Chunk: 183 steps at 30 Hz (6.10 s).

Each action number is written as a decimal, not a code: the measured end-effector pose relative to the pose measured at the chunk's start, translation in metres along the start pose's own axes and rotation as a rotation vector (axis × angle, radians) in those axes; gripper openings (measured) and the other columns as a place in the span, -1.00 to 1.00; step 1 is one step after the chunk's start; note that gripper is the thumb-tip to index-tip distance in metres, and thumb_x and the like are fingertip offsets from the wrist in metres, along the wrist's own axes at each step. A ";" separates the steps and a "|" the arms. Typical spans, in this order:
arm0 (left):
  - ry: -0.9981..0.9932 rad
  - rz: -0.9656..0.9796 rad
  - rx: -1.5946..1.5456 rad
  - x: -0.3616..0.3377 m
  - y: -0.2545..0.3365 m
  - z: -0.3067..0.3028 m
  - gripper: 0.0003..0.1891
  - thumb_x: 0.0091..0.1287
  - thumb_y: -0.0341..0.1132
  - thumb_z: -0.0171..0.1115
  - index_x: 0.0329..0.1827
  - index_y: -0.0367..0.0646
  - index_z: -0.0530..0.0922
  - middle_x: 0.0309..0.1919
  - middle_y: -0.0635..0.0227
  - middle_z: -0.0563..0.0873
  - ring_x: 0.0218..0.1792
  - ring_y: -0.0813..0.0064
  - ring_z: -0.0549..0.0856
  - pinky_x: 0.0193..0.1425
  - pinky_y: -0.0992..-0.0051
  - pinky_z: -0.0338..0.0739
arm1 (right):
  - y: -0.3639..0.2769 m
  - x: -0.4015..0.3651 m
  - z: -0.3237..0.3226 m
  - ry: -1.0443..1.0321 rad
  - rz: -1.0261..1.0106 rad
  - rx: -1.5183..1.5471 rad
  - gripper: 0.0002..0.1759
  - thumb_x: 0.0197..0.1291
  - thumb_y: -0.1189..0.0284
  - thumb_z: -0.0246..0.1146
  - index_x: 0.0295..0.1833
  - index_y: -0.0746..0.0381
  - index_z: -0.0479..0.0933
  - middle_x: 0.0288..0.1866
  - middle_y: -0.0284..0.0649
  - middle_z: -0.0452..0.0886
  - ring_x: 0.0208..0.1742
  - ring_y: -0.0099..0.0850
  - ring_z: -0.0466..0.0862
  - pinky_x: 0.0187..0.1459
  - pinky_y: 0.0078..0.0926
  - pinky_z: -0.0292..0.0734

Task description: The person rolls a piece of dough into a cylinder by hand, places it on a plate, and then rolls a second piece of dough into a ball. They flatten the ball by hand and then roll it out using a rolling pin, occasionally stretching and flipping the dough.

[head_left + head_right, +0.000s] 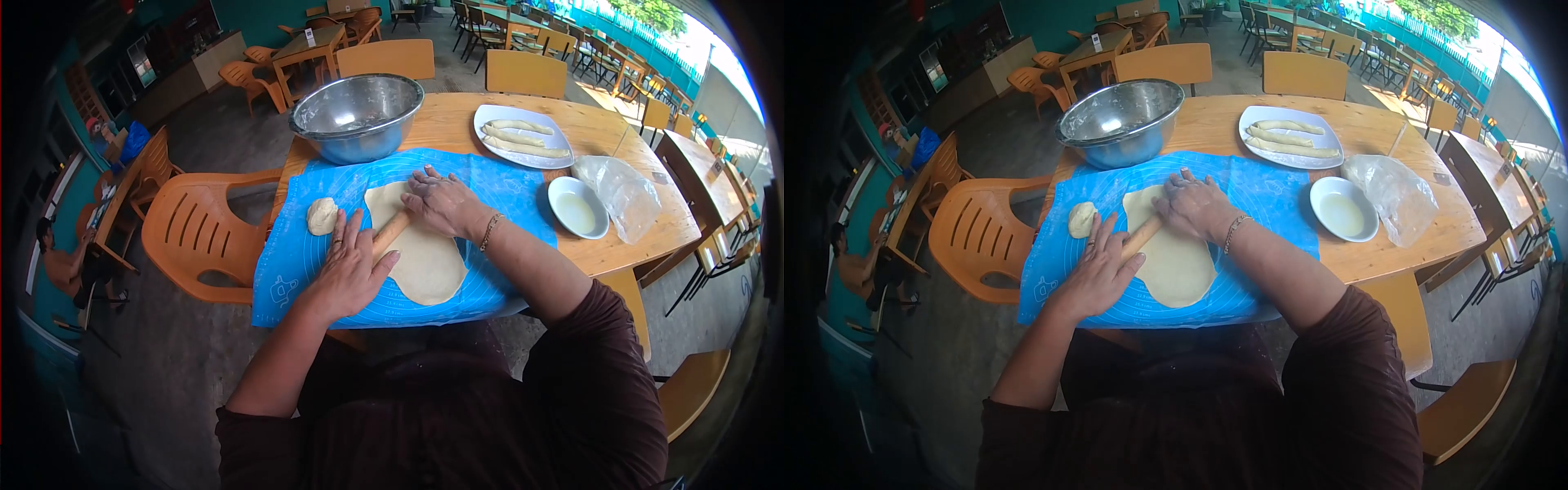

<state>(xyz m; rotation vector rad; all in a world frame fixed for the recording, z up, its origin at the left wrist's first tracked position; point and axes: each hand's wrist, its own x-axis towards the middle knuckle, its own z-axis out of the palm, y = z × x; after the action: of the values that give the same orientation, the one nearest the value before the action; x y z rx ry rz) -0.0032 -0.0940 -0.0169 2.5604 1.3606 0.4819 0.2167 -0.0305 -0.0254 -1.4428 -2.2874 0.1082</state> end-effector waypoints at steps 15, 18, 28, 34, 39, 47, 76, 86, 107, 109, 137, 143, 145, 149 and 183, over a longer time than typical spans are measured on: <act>-0.010 0.153 0.175 -0.024 0.040 0.009 -0.12 0.42 0.11 0.11 0.42 -0.64 0.15 0.43 -0.44 0.22 0.54 -0.29 0.11 0.62 -0.01 -0.03 | -0.010 -0.080 -0.019 0.054 0.077 -0.175 -0.41 0.51 0.06 -0.06 0.41 0.26 0.36 0.53 -0.01 0.33 0.57 -0.03 0.25 0.48 0.10 0.18; 0.017 0.176 0.233 -0.030 0.048 0.018 -0.12 0.41 0.09 0.14 0.42 -0.63 0.15 0.41 -0.42 0.26 0.51 -0.28 0.18 0.60 -0.01 0.03 | -0.013 -0.095 -0.022 0.055 0.100 -0.227 -0.38 0.51 0.04 -0.07 0.45 0.24 0.33 0.55 -0.02 0.29 0.58 -0.02 0.23 0.52 0.14 0.09; -0.034 0.055 -0.073 0.012 0.046 -0.009 -0.21 0.53 0.07 -0.09 0.45 -0.62 0.15 0.46 -0.40 0.19 0.54 -0.29 0.10 0.63 -0.01 -0.08 | 0.012 -0.042 -0.063 0.129 -0.018 0.155 -0.38 0.55 0.02 -0.15 0.44 0.22 0.39 0.48 0.07 0.38 0.57 0.17 0.16 0.54 0.18 -0.01; -0.170 -0.159 0.093 0.053 0.028 0.025 -0.08 0.51 0.21 -0.14 0.47 -0.66 0.08 0.53 -0.41 0.03 0.61 -0.21 -0.18 0.65 0.01 -0.30 | 0.005 0.006 -0.014 -0.230 0.221 -0.200 -0.16 0.47 -0.22 -0.32 0.57 0.16 0.22 0.63 0.12 0.07 0.66 0.15 -0.11 0.59 0.10 -0.17; -0.171 -0.034 0.092 0.042 0.028 0.022 -0.06 0.49 0.21 -0.08 0.49 -0.65 0.04 0.53 -0.39 0.01 0.61 -0.23 -0.17 0.65 -0.02 -0.30 | 0.006 -0.006 -0.016 -0.252 0.244 -0.214 -0.04 0.41 -0.32 -0.38 0.63 0.18 0.08 0.67 0.14 -0.08 0.68 0.10 -0.23 0.60 0.09 -0.31; -0.078 0.156 0.156 0.022 0.047 0.026 -0.15 0.49 0.03 0.04 0.49 -0.63 0.02 0.50 -0.47 0.01 0.58 -0.34 -0.15 0.63 -0.10 -0.23 | 0.009 -0.057 -0.015 -0.028 0.187 -0.213 -0.05 0.44 -0.25 -0.26 0.60 0.31 0.08 0.65 0.16 -0.04 0.68 0.13 -0.22 0.60 0.11 -0.30; 0.022 0.409 -0.007 -0.039 0.075 0.022 -0.43 0.29 -0.52 0.12 0.40 -0.40 0.30 0.28 -0.15 0.46 0.30 -0.11 0.47 0.39 0.07 0.34 | -0.023 -0.184 -0.031 0.250 0.101 -0.242 -0.36 0.33 0.15 0.23 0.39 0.32 0.37 0.44 0.12 0.36 0.56 0.11 0.21 0.54 0.14 0.01; 0.001 0.548 -0.082 0.051 0.046 -0.042 -0.61 0.08 -0.62 0.30 0.03 -0.26 0.63 -0.02 0.14 0.66 0.12 0.08 0.59 0.27 0.19 0.46 | -0.040 -0.128 -0.067 0.057 0.094 0.050 -0.70 0.28 0.24 0.27 -0.20 0.30 0.50 -0.23 0.03 0.63 -0.11 0.02 0.66 -0.08 -0.03 0.54; 0.057 0.316 0.038 -0.010 0.046 0.029 -0.44 0.36 -0.18 0.32 0.25 -0.44 0.43 0.32 -0.20 0.46 0.41 -0.12 0.40 0.51 0.12 0.27 | -0.002 -0.143 -0.083 0.174 0.486 0.255 -0.51 0.43 0.08 0.17 -0.28 0.36 0.54 -0.41 0.12 0.58 -0.31 0.09 0.60 -0.25 -0.05 0.45; 0.029 0.280 -0.056 -0.015 0.052 0.020 -0.46 0.30 -0.23 0.39 0.20 -0.40 0.43 0.23 -0.14 0.52 0.34 -0.07 0.47 0.43 0.14 0.35 | -0.001 -0.142 -0.073 0.140 0.460 0.239 -0.52 0.42 0.09 0.18 -0.27 0.36 0.55 -0.40 0.13 0.59 -0.30 0.09 0.61 -0.25 -0.05 0.46; 0.062 0.197 -0.037 0.051 -0.001 0.008 -0.44 0.56 -0.16 -0.03 0.42 -0.49 0.31 0.44 -0.26 0.31 0.52 -0.15 0.22 0.60 0.13 0.11 | -0.052 -0.079 -0.042 0.109 0.196 -0.150 -0.44 0.38 0.06 0.14 0.09 0.40 0.55 0.04 0.15 0.57 0.16 0.08 0.56 0.18 -0.02 0.44; -0.140 0.113 0.141 0.014 0.008 0.023 -0.29 0.56 -0.03 -0.11 0.53 -0.48 0.10 0.55 -0.22 0.11 0.61 -0.03 0.03 0.67 0.10 -0.13 | -0.027 -0.025 -0.006 -0.139 0.173 -0.194 -0.18 0.50 -0.05 -0.14 0.59 0.36 0.05 0.63 0.23 0.00 0.65 0.19 -0.09 0.57 0.12 -0.07; -0.134 0.082 0.122 0.008 0.003 0.024 -0.31 0.56 -0.05 -0.10 0.52 -0.49 0.12 0.54 -0.23 0.13 0.61 -0.03 0.04 0.67 0.11 -0.12 | -0.041 -0.019 0.002 -0.160 0.130 -0.206 -0.20 0.49 0.04 -0.13 0.60 0.39 -0.03 0.64 0.21 -0.03 0.65 0.20 -0.09 0.58 0.13 -0.12; -0.043 0.150 0.110 -0.002 -0.010 0.022 -0.39 0.52 -0.12 -0.05 0.42 -0.53 0.29 0.48 -0.27 0.26 0.57 -0.07 0.15 0.65 0.09 -0.06 | -0.054 -0.024 0.023 -0.060 0.005 -0.256 -0.20 0.46 0.14 -0.06 0.57 0.47 -0.04 0.62 0.25 0.01 0.63 0.22 -0.01 0.57 0.10 -0.05; -0.067 -0.244 -0.001 0.064 -0.105 -0.043 -0.58 0.56 -0.12 -0.04 0.17 -0.31 0.55 0.20 -0.05 0.60 0.27 0.02 0.54 0.36 0.18 0.39 | -0.037 -0.067 -0.006 -0.178 0.002 0.071 -0.32 0.46 0.07 0.07 0.40 0.44 0.28 0.55 0.27 0.17 0.57 0.25 0.11 0.55 0.10 0.01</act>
<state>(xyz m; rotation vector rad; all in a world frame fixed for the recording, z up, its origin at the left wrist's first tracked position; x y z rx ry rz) -0.0658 0.0189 0.0007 2.3432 1.6190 0.3498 0.2119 -0.1068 -0.0301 -1.4505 -2.3961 0.3271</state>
